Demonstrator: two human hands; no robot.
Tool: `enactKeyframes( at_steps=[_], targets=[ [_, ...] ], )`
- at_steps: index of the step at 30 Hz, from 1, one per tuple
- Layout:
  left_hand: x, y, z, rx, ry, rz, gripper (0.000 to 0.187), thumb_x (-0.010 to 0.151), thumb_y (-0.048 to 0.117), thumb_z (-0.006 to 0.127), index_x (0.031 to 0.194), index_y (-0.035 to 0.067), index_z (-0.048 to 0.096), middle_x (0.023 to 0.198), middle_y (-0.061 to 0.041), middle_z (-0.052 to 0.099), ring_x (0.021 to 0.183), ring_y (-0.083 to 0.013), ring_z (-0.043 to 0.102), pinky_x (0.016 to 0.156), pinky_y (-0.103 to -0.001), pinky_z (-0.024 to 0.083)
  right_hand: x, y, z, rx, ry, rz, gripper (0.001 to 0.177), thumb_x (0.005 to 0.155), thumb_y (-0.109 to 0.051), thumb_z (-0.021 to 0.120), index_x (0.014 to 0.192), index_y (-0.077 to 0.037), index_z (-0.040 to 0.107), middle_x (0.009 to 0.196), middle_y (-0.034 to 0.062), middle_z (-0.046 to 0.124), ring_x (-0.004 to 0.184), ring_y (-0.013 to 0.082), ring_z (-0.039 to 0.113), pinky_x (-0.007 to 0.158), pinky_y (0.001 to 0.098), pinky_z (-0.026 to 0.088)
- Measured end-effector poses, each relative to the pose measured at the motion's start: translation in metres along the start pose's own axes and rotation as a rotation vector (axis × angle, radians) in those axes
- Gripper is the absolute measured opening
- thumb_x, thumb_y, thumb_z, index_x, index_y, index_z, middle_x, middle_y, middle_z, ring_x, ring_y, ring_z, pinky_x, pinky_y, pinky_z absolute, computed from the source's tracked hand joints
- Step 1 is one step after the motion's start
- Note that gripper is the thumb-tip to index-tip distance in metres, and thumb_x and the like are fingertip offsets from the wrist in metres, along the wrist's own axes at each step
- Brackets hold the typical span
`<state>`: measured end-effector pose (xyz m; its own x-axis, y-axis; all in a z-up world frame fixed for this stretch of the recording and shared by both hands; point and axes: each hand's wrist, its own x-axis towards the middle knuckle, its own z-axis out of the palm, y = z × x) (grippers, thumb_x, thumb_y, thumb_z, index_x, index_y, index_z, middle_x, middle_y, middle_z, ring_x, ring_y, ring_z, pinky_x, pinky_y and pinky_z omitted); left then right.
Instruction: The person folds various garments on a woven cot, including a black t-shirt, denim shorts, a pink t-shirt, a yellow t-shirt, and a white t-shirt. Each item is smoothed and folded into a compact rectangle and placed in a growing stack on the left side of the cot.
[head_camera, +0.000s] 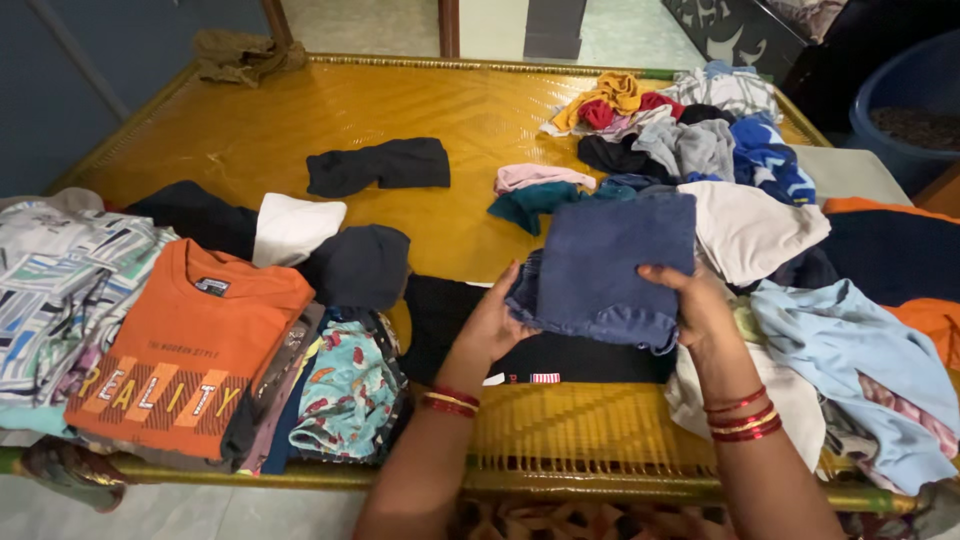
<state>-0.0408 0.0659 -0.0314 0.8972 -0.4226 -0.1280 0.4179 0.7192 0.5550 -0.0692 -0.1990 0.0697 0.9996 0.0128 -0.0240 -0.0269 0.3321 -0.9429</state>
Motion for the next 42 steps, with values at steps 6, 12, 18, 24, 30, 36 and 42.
enactKeyframes(
  at_steps=[6, 12, 18, 24, 30, 36, 42],
  targets=[
    [-0.009, 0.009, 0.019, 0.614, 0.05, 0.152, 0.066, 0.076, 0.024, 0.085, 0.136, 0.007, 0.062, 0.122, -0.006, 0.073, 0.111, -0.0227, 0.07, 0.091, -0.042, 0.057, -0.002, 0.04, -0.018, -0.262, 0.021, -0.156, 0.054, 0.075, 0.001, 0.078, 0.126, 0.003, 0.061, 0.116, 0.0125, 0.073, 0.102, 0.0233, 0.07, 0.092, 0.0363, 0.056],
    [-0.017, 0.037, 0.072, 1.204, 0.042, 0.576, 0.065, 0.066, 0.01, 0.088, 0.127, 0.002, 0.066, 0.11, -0.011, 0.077, 0.1, -0.0234, 0.072, 0.09, -0.034, 0.056, -0.018, 0.022, -0.036, -0.704, 0.223, -0.437, 0.093, 0.072, -0.018, 0.09, 0.143, 0.01, 0.038, 0.134, 0.0229, 0.057, 0.121, 0.0325, 0.059, 0.102, 0.0403, 0.048],
    [-0.013, 0.062, 0.154, 1.809, -0.074, 0.704, 0.062, 0.064, 0.016, 0.085, 0.122, 0.005, 0.068, 0.114, -0.021, 0.072, 0.106, -0.0387, 0.068, 0.089, -0.044, 0.054, -0.064, -0.073, 0.017, -1.401, 0.069, -1.032, 0.115, 0.058, -0.03, 0.096, 0.148, 0.01, 0.035, 0.151, 0.0372, 0.041, 0.145, 0.0528, 0.036, 0.121, 0.0518, 0.029],
    [-0.013, 0.043, 0.199, 2.045, -0.309, 0.612, 0.053, 0.07, 0.019, 0.083, 0.121, 0.013, 0.071, 0.117, -0.018, 0.071, 0.112, -0.0377, 0.066, 0.093, -0.047, 0.052, -0.072, -0.098, 0.065, -1.563, -0.072, -0.332, 0.088, 0.068, -0.025, 0.092, 0.145, -0.013, 0.051, 0.111, 0.0177, 0.073, 0.106, 0.0378, 0.07, 0.087, 0.0445, 0.054],
    [0.006, 0.041, 0.149, 1.421, -0.053, 1.166, 0.064, 0.072, 0.02, 0.089, 0.127, 0.007, 0.059, 0.122, -0.013, 0.067, 0.117, -0.0332, 0.065, 0.1, -0.043, 0.052, -0.054, -0.083, 0.028, -1.121, 0.105, -0.394, 0.052, 0.073, -0.013, 0.086, 0.119, 0.0, 0.068, 0.09, 0.0176, 0.077, 0.078, 0.0245, 0.071, 0.071, 0.0354, 0.056],
    [0.024, 0.01, 0.036, 0.696, 0.362, 0.128, 0.088, 0.081, 0.058, 0.07, 0.149, 0.01, 0.041, 0.131, -0.01, 0.056, 0.116, -0.023, 0.056, 0.095, -0.049, 0.048, -0.024, -0.05, -0.018, -0.407, 0.122, -0.38, 0.046, 0.076, -0.013, 0.082, 0.117, 0.004, 0.067, 0.101, 0.0103, 0.076, 0.083, 0.0194, 0.073, 0.075, 0.0319, 0.061],
    [0.026, -0.047, -0.007, 0.308, 0.095, -0.135, 0.085, 0.086, 0.057, 0.068, 0.146, 0.0, 0.048, 0.132, -0.017, 0.063, 0.111, -0.0309, 0.063, 0.092, -0.045, 0.052, 0.007, 0.024, -0.061, -0.056, 0.2, -0.085, 0.049, 0.071, -0.016, 0.079, 0.114, 0.0, 0.065, 0.097, 0.0052, 0.078, 0.074, 0.0136, 0.078, 0.064, 0.0236, 0.065]
  ],
)
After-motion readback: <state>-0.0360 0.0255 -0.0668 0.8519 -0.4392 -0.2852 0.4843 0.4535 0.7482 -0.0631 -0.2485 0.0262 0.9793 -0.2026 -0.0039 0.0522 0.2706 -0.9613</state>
